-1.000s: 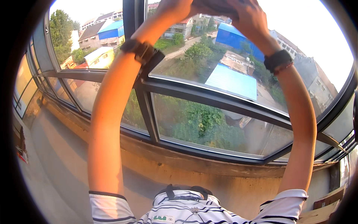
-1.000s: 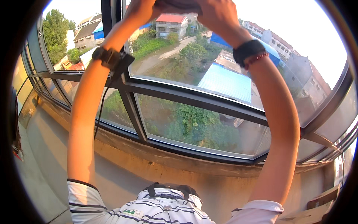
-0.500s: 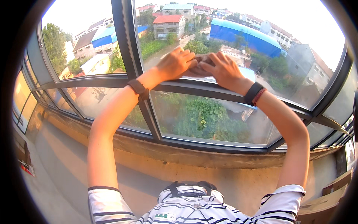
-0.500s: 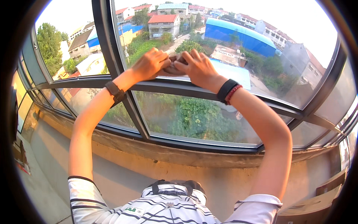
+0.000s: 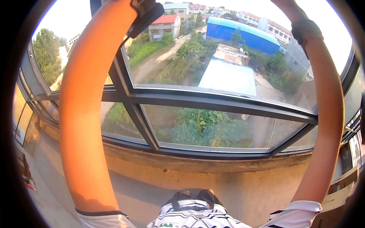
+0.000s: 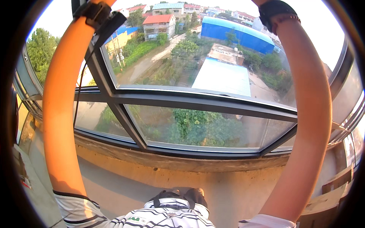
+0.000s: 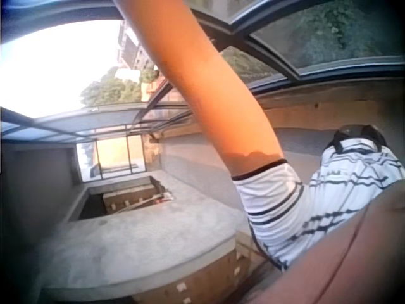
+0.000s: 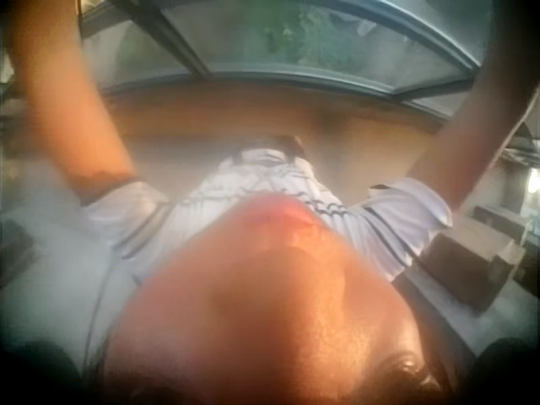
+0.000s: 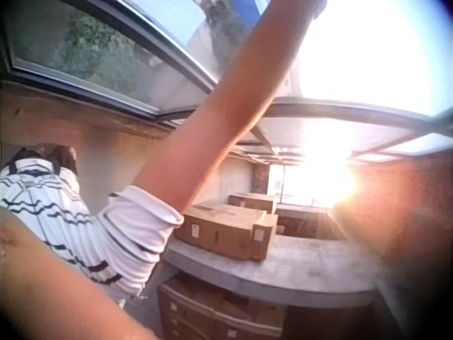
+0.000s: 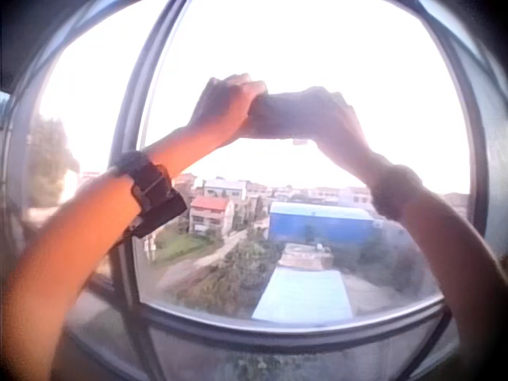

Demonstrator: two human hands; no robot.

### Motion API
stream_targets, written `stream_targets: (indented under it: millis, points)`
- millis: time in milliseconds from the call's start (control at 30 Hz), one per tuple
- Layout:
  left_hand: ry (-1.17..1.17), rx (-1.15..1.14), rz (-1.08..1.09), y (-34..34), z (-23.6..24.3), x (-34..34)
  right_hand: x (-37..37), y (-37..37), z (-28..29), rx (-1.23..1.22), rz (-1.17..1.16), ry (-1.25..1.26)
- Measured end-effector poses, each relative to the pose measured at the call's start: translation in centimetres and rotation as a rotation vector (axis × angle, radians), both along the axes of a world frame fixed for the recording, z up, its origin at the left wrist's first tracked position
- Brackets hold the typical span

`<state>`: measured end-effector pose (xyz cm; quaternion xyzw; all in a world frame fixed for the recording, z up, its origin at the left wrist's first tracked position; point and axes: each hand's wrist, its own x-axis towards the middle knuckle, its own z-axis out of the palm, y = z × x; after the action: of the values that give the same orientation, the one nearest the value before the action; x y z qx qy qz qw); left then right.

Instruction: The person wipes the upper frame of a glass balcony window with a brown cloth, moving across different sections of the black metal frame.

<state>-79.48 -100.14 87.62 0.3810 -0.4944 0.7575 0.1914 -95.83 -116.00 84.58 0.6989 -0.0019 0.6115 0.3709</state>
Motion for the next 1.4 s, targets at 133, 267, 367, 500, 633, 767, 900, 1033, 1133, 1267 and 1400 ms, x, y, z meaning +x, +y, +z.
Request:
stream_targets:
  millis: [133, 267, 367, 500, 633, 767, 900, 1033, 1133, 1267, 1400]
  points:
    - [0.046, 0.115, -0.182, -1.3, -9.1, 1.5, 0.8, -1.1, -6.8, -0.077, -0.056, 0.026]
    - [0.018, 0.373, -0.174, -0.8, -20.7, 0.1, -1.4, -0.7, -17.9, -0.038, 0.038, 0.27]
    - [0.106, 0.573, -0.191, -0.3, -30.2, -1.1, -3.9, 1.0, -25.1, 0.172, 0.176, 0.606]
    - [0.17, 0.769, -0.3, -0.9, -32.9, -2.4, -5.7, 0.8, -29.5, 0.317, 0.167, 0.741]
    - [0.077, 0.738, -0.222, -1.7, -31.2, -2.5, -5.9, 0.0, -27.6, 0.224, 0.148, 0.704]
    - [0.065, 0.59, -0.15, -2.4, -26.2, -2.1, -5.7, 0.1, -22.1, 0.06, 0.098, 0.521]
    - [0.103, 0.165, -0.115, -5.4, -14.9, -3.5, -6.0, -2.4, -11.6, 0.021, -0.041, 0.251]
    - [0.516, -0.029, -0.135, -9.1, -2.6, -9.9, -7.6, -8.2, 1.8, -0.168, 0.053, -0.043]
    - [0.451, -0.189, -0.14, -11.5, 1.9, -9.8, -6.7, -2.7, 3.0, 0.007, 0.198, -0.131]
    - [0.242, 0.065, -0.352, -11.3, -3.0, -9.8, -8.4, -10.2, 0.7, -0.209, 0.181, -0.085]
    - [0.148, 0.154, -0.301, -10.6, -16.3, -9.3, -10.0, -9.6, -12.3, 0.038, 0.123, 0.196]
